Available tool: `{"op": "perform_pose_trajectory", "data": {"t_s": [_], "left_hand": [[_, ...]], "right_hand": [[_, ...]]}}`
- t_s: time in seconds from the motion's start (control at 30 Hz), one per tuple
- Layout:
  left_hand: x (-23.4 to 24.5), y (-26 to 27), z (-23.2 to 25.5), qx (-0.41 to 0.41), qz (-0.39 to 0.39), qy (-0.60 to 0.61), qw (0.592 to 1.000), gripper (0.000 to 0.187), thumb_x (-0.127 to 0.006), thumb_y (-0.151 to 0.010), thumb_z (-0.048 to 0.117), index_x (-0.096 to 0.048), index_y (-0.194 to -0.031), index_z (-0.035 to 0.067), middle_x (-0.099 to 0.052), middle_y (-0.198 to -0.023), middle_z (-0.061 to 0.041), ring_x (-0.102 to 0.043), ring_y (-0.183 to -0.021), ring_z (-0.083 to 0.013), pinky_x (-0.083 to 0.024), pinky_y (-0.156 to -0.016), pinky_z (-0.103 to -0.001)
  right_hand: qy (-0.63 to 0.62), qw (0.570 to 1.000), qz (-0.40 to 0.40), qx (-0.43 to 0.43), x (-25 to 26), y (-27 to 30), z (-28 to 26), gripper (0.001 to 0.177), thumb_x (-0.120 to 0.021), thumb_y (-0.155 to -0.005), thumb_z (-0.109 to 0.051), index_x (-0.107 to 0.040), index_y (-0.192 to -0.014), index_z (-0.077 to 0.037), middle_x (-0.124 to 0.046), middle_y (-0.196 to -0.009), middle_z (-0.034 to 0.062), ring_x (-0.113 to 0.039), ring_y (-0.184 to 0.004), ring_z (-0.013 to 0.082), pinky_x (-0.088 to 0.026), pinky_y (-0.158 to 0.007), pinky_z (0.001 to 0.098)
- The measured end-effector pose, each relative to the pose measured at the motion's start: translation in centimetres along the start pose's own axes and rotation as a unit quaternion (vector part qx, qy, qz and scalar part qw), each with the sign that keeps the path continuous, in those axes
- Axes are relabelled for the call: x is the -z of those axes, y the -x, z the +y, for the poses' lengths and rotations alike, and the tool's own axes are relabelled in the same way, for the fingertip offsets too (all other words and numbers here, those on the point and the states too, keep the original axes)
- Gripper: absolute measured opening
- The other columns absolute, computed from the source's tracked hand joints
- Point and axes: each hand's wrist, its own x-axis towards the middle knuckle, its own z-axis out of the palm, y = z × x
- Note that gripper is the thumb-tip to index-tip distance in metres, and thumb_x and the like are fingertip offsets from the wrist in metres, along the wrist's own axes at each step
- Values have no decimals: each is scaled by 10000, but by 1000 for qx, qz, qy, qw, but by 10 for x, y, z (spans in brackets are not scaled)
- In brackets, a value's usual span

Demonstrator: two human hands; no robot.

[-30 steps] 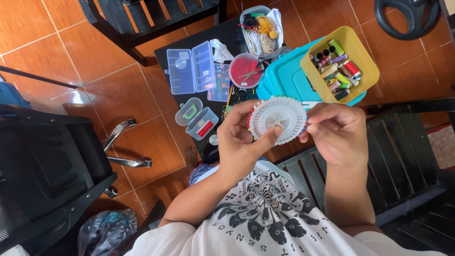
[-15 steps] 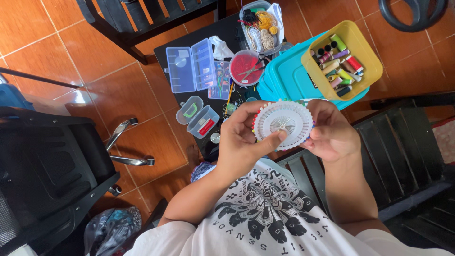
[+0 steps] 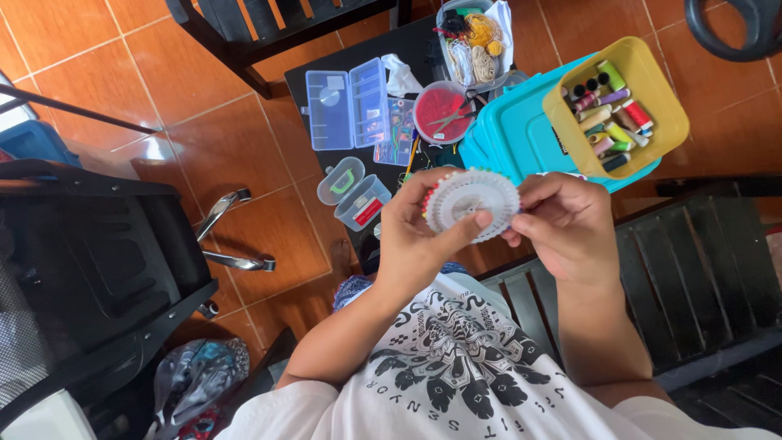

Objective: The person handles a pincushion, organizes sewing pins in a plastic holder, and sorts small sewing accessories including buttons and thread on a desk.

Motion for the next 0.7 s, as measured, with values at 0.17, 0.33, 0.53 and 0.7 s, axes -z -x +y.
{"op": "perform_pose_trajectory", "data": {"t_s": [0.17,0.33,0.53,0.7], "left_hand": [[14,-20,-3,77,50,-71,993,384,-844,-851,29,-663,-1184,-32,-747,-1013,-70,-688,-838,-137,-565,-700,-308],[59,-41,-17,26,122,-55,991,318,-835,-832,29,-670,-1100,-16,-739,-996,-53,-705,-855,-119,-610,-735,-292],[155,-42,-55,15,219,-70,973,351,-841,-819,11,-677,-1128,-16,-721,-1032,-65,-679,-924,-122,-565,-862,-284],[224,-37,-91,140,214,-57,965,331,-800,-859,79,-681,-1147,-31,-732,-1059,-55,-678,-961,-128,-537,-894,-290]], "right_hand": [[54,998,22,-13,-4,-15,8,120,-716,-958,54,-655,-1061,66,-698,-1010,176,-689,-851,219,-553,-713,336],[63,997,15,-39,1,-60,34,203,-704,-950,-4,-660,-1145,30,-694,-1039,119,-691,-923,190,-564,-796,328],[100,976,164,-102,74,-85,159,164,-675,-1012,-148,-691,-1097,-10,-699,-972,69,-674,-853,152,-542,-750,310],[-44,891,375,-253,144,-52,333,132,-726,-938,-217,-697,-977,-94,-675,-829,25,-637,-687,142,-524,-596,310]]}}
